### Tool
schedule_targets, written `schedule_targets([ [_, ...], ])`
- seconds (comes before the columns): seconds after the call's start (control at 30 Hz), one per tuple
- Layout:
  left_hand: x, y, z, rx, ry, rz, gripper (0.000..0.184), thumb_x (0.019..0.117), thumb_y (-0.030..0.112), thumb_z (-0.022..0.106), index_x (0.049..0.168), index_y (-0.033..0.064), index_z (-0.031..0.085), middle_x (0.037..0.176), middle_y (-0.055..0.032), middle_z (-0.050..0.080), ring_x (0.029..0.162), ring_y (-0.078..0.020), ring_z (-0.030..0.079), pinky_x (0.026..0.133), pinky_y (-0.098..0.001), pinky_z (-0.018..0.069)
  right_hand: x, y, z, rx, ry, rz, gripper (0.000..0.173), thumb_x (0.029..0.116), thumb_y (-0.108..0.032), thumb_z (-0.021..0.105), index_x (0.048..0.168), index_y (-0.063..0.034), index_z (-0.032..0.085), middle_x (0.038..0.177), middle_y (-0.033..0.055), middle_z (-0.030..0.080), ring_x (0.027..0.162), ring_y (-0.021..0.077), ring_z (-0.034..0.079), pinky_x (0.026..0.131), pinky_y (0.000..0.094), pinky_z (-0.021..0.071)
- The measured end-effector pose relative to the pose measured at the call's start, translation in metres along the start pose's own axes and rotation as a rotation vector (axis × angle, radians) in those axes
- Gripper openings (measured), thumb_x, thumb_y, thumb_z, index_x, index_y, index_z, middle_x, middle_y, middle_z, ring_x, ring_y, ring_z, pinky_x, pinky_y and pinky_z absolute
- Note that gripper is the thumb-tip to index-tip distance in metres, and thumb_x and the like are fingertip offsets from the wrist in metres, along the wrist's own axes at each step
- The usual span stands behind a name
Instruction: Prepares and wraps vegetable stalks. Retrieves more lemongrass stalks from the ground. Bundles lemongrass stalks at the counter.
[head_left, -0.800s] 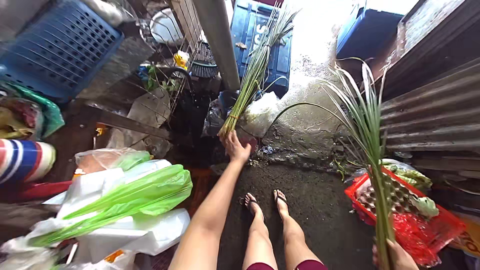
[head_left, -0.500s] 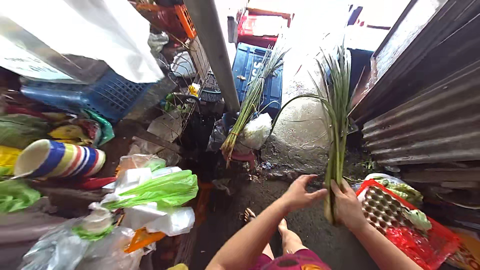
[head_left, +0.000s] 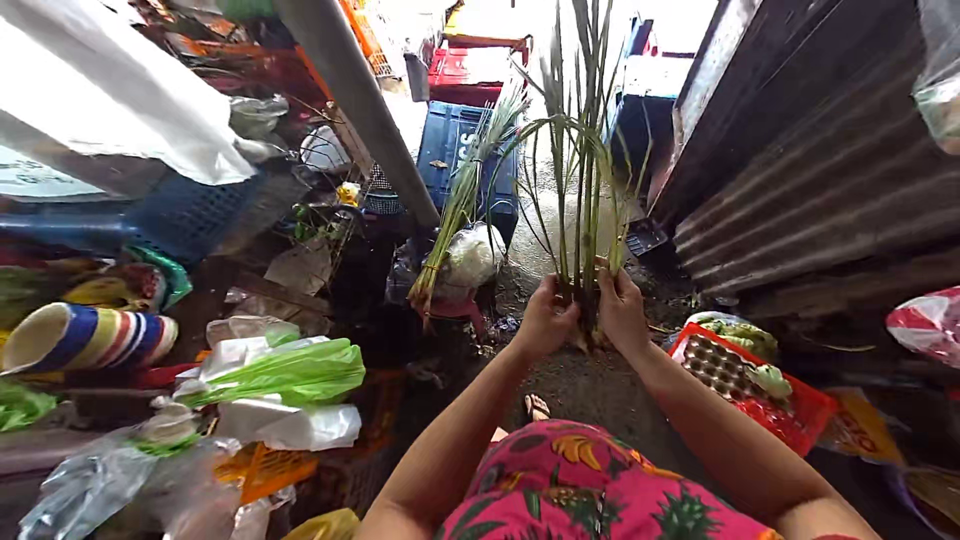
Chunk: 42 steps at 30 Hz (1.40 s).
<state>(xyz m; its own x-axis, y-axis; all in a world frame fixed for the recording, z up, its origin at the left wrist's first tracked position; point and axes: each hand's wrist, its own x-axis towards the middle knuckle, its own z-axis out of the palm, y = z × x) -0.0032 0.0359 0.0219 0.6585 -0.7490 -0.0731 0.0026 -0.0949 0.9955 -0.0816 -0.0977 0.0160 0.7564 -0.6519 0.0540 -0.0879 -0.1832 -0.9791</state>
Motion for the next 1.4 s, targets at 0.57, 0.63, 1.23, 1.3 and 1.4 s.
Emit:
schedule_targets([
  [0.57, 0.009, 0.014, 0.018, 0.004, 0.073, -0.053, 0.045, 0.0918, 0.001, 0.066, 0.134, 0.0013, 0.05, 0.116, -0.0142, 0.066, 0.095, -0.0172, 0.069, 0.085, -0.0343, 0.0592, 0.009, -0.013, -0.033, 0.223, -0.214, 0.126, 0.053, 0.0919, -0.012, 0.076, 0.137, 0.0, 0.049, 0.109, 0.0103, 0.072, 0.098, 0.0151, 0.071, 0.091, 0.0334, 0.0595],
  [0.63, 0.009, 0.014, 0.026, 0.006, 0.079, -0.039, 0.044, 0.0955, 0.001, 0.063, 0.136, 0.0015, 0.046, 0.117, -0.0149, 0.065, 0.097, -0.0181, 0.069, 0.086, -0.035, 0.0592, 0.009, -0.013, -0.032, 0.262, -0.266, 0.186, 0.048, 0.0934, -0.008, 0.072, 0.136, 0.0013, 0.052, 0.107, 0.0113, 0.072, 0.097, 0.0164, 0.071, 0.091, 0.0342, 0.0595],
  [1.23, 0.037, -0.003, 0.06, -0.041, 0.361, -0.314, 0.038, 0.1059, 0.009, 0.048, 0.141, 0.0006, 0.035, 0.094, -0.0145, 0.059, 0.076, -0.0211, 0.062, 0.071, -0.0387, 0.0542, 0.013, -0.003, -0.007, 0.131, 0.249, 0.352, 0.032, 0.1141, -0.024, 0.032, 0.113, 0.0034, 0.049, 0.073, 0.0055, 0.051, 0.055, 0.0135, 0.057, 0.059, 0.0321, 0.0571],
  [1.3, 0.041, -0.005, 0.059, -0.093, 0.409, -0.392, 0.041, 0.1069, 0.01, 0.047, 0.144, 0.0021, 0.033, 0.096, -0.0161, 0.058, 0.074, -0.0227, 0.062, 0.068, -0.0398, 0.0547, 0.015, -0.003, -0.008, 0.158, 0.327, 0.36, 0.031, 0.1142, -0.023, 0.031, 0.117, 0.0038, 0.046, 0.074, 0.0056, 0.049, 0.054, 0.0132, 0.056, 0.058, 0.0318, 0.0571],
  [1.4, 0.048, -0.011, 0.059, -0.137, 0.446, -0.466, 0.04, 0.1078, 0.012, 0.046, 0.144, 0.0049, 0.03, 0.092, -0.0155, 0.057, 0.068, -0.023, 0.06, 0.061, -0.0397, 0.0536, 0.018, 0.002, -0.01, 0.196, 0.427, 0.362, 0.027, 0.1141, -0.022, 0.031, 0.119, 0.002, 0.043, 0.075, 0.0057, 0.048, 0.052, 0.0129, 0.055, 0.057, 0.0314, 0.0571],
])
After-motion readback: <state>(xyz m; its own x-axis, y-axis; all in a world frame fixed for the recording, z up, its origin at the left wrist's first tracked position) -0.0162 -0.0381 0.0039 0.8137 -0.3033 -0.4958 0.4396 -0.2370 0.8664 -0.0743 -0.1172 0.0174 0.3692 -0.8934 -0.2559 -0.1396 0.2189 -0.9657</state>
